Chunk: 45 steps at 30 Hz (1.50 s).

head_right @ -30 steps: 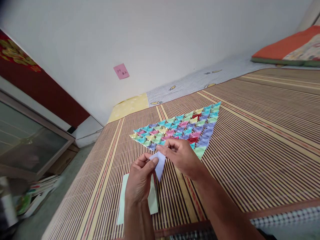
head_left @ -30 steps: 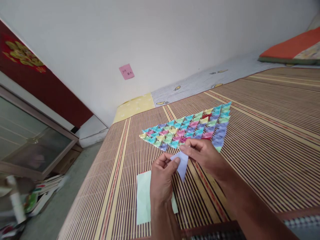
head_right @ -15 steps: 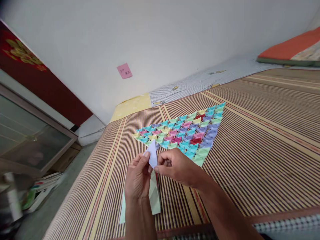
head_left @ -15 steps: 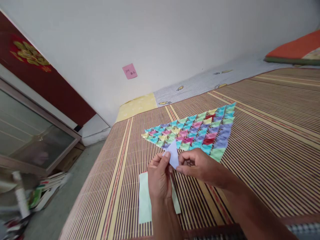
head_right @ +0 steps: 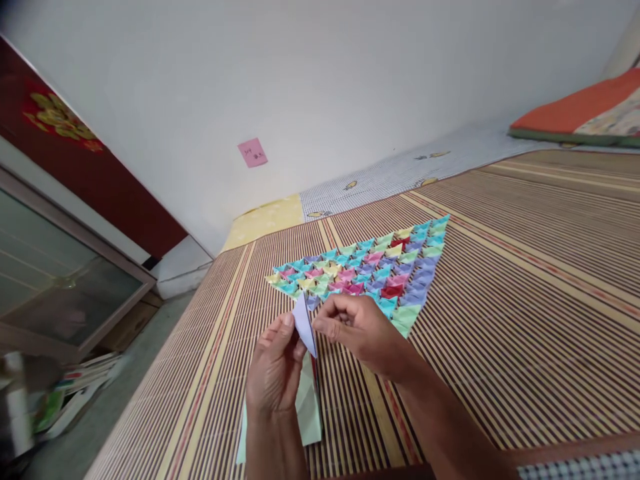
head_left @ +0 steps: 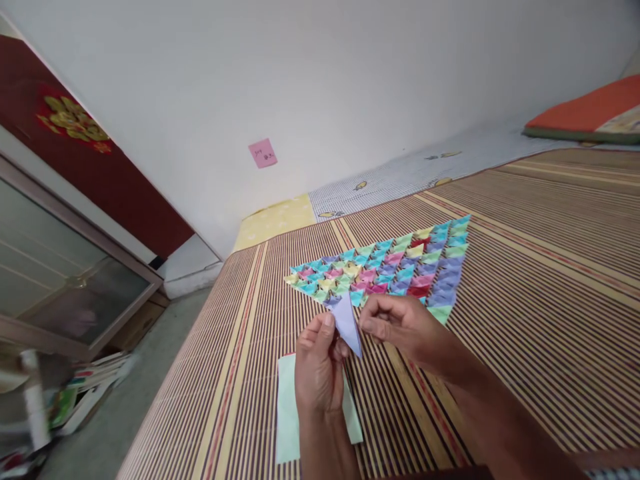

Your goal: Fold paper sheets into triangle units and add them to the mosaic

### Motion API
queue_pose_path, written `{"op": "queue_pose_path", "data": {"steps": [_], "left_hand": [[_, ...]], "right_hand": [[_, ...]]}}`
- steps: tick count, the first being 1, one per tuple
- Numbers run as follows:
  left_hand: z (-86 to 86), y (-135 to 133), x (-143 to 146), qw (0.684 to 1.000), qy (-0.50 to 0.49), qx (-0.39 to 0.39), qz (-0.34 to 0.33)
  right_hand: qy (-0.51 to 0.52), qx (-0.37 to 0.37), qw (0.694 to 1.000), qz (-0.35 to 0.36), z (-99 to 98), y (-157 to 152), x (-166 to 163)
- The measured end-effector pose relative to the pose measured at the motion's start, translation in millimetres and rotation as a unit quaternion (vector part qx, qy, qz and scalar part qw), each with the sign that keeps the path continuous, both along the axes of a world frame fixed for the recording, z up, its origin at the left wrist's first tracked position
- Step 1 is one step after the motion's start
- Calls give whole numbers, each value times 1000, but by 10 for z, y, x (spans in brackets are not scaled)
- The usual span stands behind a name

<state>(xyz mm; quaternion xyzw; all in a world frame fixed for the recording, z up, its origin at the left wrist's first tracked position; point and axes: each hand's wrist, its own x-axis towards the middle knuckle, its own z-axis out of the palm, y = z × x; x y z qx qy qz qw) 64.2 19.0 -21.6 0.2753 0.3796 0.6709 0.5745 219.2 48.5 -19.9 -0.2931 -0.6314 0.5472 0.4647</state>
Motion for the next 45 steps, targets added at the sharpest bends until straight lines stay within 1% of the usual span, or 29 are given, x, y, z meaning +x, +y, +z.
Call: {"op": "queue_pose_path", "data": {"steps": [2,6,9,11,15,20,23,26,28,30,32,34,35,36,38,42,45], "left_hand": [[-11,3,12,1000,7,-3,-12],[-15,4,29,999,2,-3,-42],[-5,-5,35,998,-17,-7,-53],[12,-12,46,997,-36,-10,-69],[72,-20,81,993,-69,-31,-89],[115,-9,85,992,-102,-71,-25],[107,-6,72,992,-93,-83,6],[74,2,62,997,-36,-60,40],[42,12,60,998,29,-28,46],[12,24,65,993,104,-2,54],[-6,32,73,980,179,10,91],[-11,31,82,957,257,15,132],[-10,26,86,946,292,20,140],[-7,19,91,937,321,25,134],[-2,0,102,931,349,34,98],[-7,-25,122,936,347,42,27],[-13,-24,118,941,336,37,23]], "right_hand": [[17,-8,1000,-17,3,5,3],[38,-39,998,-12,-18,20,2],[57,-39,998,-5,-39,36,-5],[80,-43,996,9,-46,38,-19],[140,-86,986,40,-23,20,-67],[149,-82,985,18,17,38,-114],[144,-61,988,7,37,29,-130],[102,-14,994,-37,60,-9,-158],[60,19,995,-76,63,-35,-193],[23,46,992,-111,39,-47,-246],[-19,83,984,-159,-13,-40,-304],[-64,128,965,-221,-76,-18,-349],[-81,142,954,-250,-104,-5,-359],[-92,147,947,-272,-128,8,-360],[-103,140,943,-284,-156,28,-339],[-123,151,946,-257,-166,42,-276],[-112,152,951,-244,-180,35,-274]]}}
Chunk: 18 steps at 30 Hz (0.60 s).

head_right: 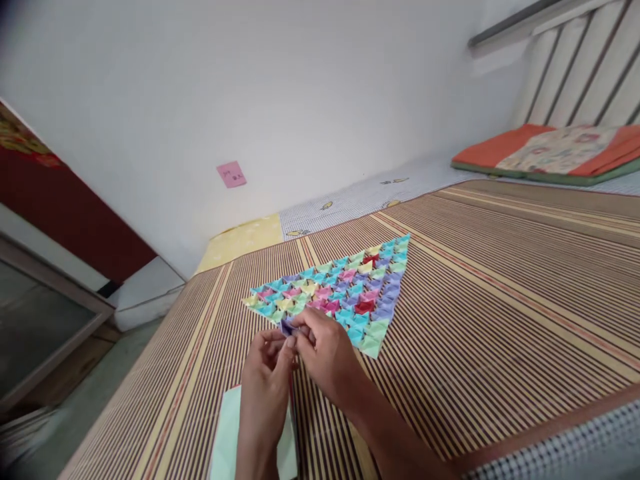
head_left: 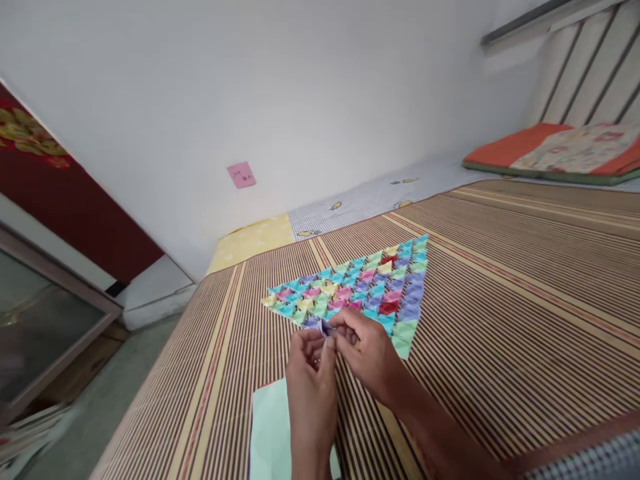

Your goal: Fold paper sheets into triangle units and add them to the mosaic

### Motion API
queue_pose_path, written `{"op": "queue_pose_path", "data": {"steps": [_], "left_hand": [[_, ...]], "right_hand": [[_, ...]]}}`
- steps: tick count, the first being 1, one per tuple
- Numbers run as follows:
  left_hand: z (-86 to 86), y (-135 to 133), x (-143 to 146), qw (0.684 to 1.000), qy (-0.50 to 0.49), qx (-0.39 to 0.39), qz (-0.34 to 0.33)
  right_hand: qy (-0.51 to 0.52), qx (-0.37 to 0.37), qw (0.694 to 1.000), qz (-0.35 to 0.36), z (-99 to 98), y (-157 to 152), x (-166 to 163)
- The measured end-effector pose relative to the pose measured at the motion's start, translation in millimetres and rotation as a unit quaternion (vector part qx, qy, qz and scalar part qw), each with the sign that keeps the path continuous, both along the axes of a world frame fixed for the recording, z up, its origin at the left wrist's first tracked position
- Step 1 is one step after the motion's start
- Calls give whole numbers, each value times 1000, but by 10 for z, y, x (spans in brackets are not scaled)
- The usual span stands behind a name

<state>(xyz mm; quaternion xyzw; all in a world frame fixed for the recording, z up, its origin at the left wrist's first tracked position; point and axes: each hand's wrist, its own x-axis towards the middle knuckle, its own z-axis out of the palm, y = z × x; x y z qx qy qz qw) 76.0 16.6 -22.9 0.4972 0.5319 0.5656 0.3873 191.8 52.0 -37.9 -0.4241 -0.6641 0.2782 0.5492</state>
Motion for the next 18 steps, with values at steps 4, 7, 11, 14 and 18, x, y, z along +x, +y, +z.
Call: {"op": "queue_pose_path", "data": {"steps": [4,7,11,14,18], "left_hand": [[12,-12,2,999,-1,9,42],[32,-38,18,997,20,9,75],[75,-70,13,995,29,16,98],[91,-72,-21,997,-57,7,59],[66,-60,-56,988,-151,-1,29]], "right_hand": [[20,-21,999,20,-2,-30,-34],[30,-7,1000,4,43,-60,-38],[85,4,996,20,96,-69,3],[147,-30,986,68,91,-45,48],[169,-37,980,102,83,-27,97]]}}
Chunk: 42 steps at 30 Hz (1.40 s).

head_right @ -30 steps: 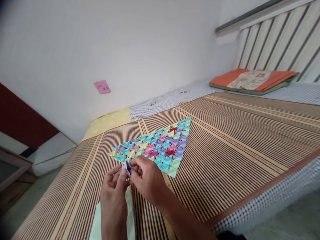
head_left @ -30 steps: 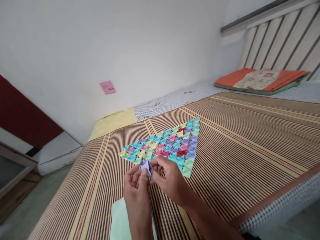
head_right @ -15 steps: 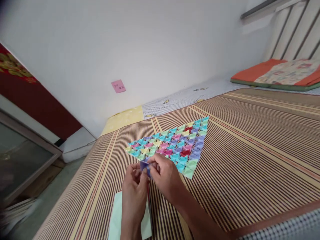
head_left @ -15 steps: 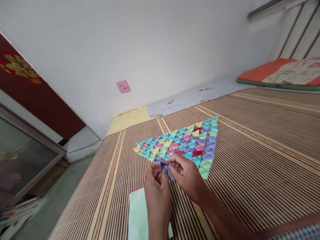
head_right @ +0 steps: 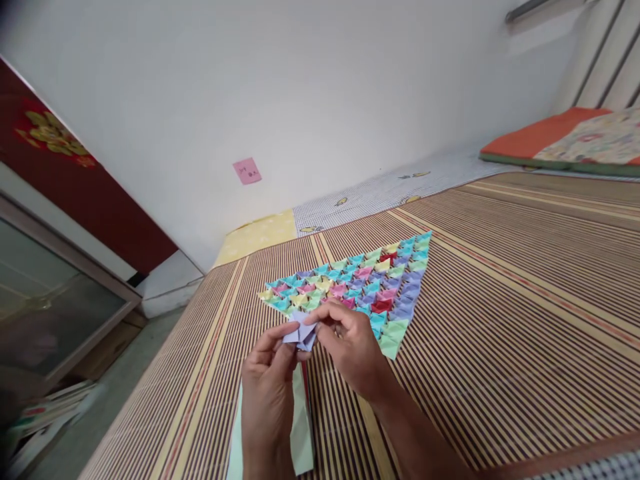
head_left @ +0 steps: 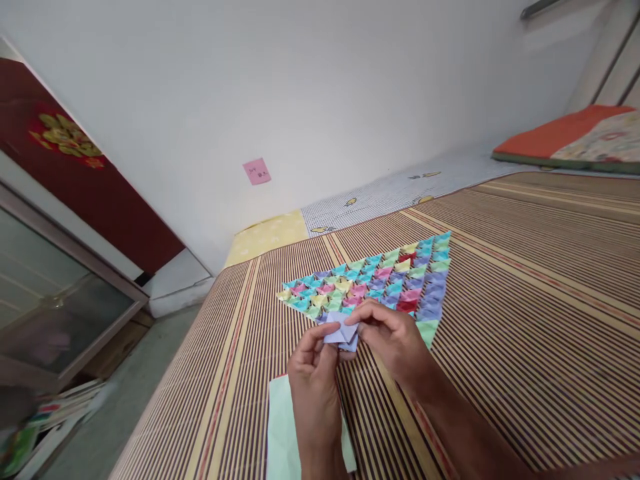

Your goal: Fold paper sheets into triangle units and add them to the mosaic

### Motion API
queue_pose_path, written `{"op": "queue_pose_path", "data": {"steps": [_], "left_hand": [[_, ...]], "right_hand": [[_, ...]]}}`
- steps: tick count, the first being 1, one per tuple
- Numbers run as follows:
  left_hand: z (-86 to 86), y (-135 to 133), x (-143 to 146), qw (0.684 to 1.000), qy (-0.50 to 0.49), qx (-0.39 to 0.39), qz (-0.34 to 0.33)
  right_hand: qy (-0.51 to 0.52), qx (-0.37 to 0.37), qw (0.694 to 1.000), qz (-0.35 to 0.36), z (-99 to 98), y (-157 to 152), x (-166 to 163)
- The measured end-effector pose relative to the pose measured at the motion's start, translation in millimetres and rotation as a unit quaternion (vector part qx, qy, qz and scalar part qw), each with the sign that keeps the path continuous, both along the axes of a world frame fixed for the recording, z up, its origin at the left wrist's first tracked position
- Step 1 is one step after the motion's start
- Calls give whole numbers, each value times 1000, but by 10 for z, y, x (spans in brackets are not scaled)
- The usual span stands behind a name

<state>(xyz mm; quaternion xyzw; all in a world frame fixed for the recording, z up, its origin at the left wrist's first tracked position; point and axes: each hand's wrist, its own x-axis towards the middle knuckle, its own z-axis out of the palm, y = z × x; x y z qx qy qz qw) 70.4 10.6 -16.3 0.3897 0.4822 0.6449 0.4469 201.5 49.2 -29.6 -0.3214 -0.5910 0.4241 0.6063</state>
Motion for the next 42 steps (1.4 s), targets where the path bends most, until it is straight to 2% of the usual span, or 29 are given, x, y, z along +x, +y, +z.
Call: {"op": "queue_pose_path", "data": {"steps": [5,11,16,22,33,40,42], "left_hand": [[3,-6,21,997,60,19,47],[18,4,-4,995,65,56,46],[-23,5,-67,994,84,48,42],[-39,7,-14,996,58,55,49],[-90,29,25,997,29,34,69],[-32,29,40,996,15,38,79],[-11,24,27,998,4,25,64]], "right_hand": [[-56,70,996,-2,40,-2,33],[-70,130,988,-46,50,14,64],[-56,120,991,-35,89,-10,58],[-53,63,996,-42,70,-43,12],[-65,55,995,-49,40,-57,-38],[-69,39,996,-44,58,-75,-27],[-78,34,995,-43,77,-72,-10]]}}
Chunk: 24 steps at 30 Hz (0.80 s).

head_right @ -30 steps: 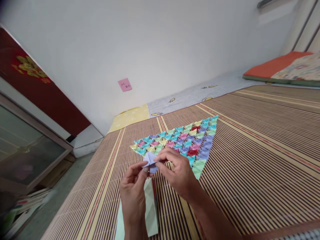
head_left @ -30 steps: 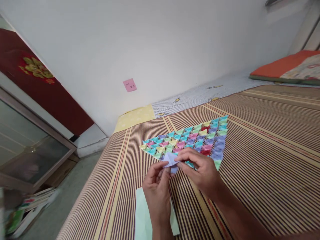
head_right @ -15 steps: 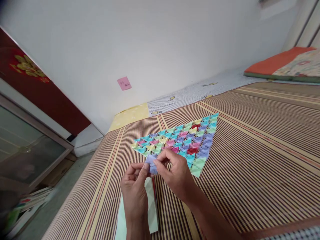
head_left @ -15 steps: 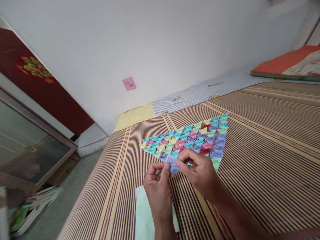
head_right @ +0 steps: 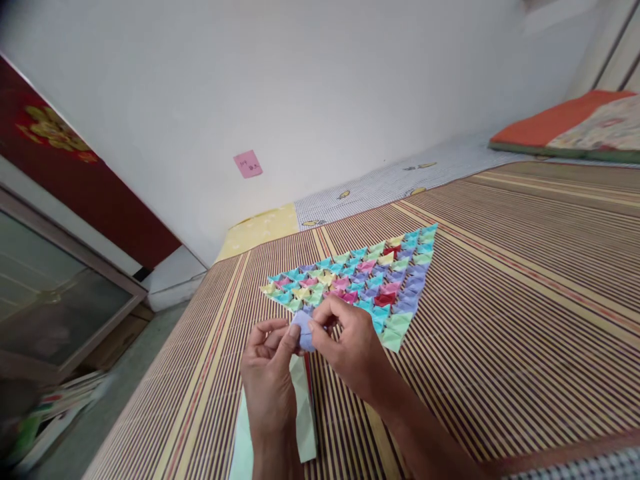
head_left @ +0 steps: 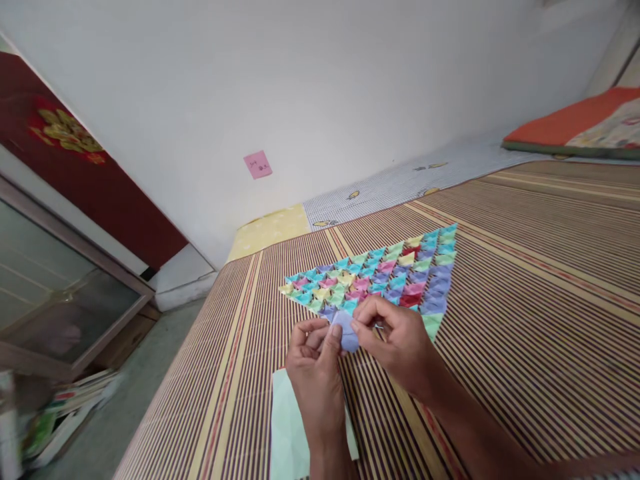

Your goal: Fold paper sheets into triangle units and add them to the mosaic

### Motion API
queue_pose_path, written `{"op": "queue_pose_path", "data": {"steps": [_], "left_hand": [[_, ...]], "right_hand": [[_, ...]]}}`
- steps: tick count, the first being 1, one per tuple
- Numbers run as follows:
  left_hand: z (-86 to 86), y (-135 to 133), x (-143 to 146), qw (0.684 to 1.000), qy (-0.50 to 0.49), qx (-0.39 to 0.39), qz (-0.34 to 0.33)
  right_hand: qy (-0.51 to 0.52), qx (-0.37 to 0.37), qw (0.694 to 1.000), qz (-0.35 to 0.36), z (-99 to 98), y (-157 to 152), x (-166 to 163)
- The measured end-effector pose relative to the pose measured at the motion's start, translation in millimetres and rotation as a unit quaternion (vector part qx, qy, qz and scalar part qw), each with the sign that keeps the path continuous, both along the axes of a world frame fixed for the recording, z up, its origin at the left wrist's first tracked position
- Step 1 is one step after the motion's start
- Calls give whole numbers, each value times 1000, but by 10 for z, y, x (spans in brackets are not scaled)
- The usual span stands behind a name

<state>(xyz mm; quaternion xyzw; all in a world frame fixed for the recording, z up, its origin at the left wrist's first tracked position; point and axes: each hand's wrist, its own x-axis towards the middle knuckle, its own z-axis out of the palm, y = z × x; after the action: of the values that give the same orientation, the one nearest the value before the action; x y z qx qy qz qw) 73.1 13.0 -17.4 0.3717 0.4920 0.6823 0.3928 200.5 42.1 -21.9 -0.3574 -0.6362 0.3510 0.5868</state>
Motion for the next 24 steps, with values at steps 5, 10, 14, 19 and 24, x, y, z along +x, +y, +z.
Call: {"op": "queue_pose_path", "data": {"steps": [5,10,14,19,24], "left_hand": [[-2,4,-47,997,16,-37,-68],[-23,22,-69,994,48,-44,-87],[-41,26,-82,991,27,-39,-122],[-85,40,-78,987,-53,-49,-141],[-84,43,-55,987,-77,-46,-134]], "right_hand": [[-65,-7,998,12,53,7,73],[-110,-40,992,38,56,18,139],[-62,-56,995,63,51,46,173],[13,-69,996,54,30,59,154],[-8,-89,993,73,10,62,147]]}}
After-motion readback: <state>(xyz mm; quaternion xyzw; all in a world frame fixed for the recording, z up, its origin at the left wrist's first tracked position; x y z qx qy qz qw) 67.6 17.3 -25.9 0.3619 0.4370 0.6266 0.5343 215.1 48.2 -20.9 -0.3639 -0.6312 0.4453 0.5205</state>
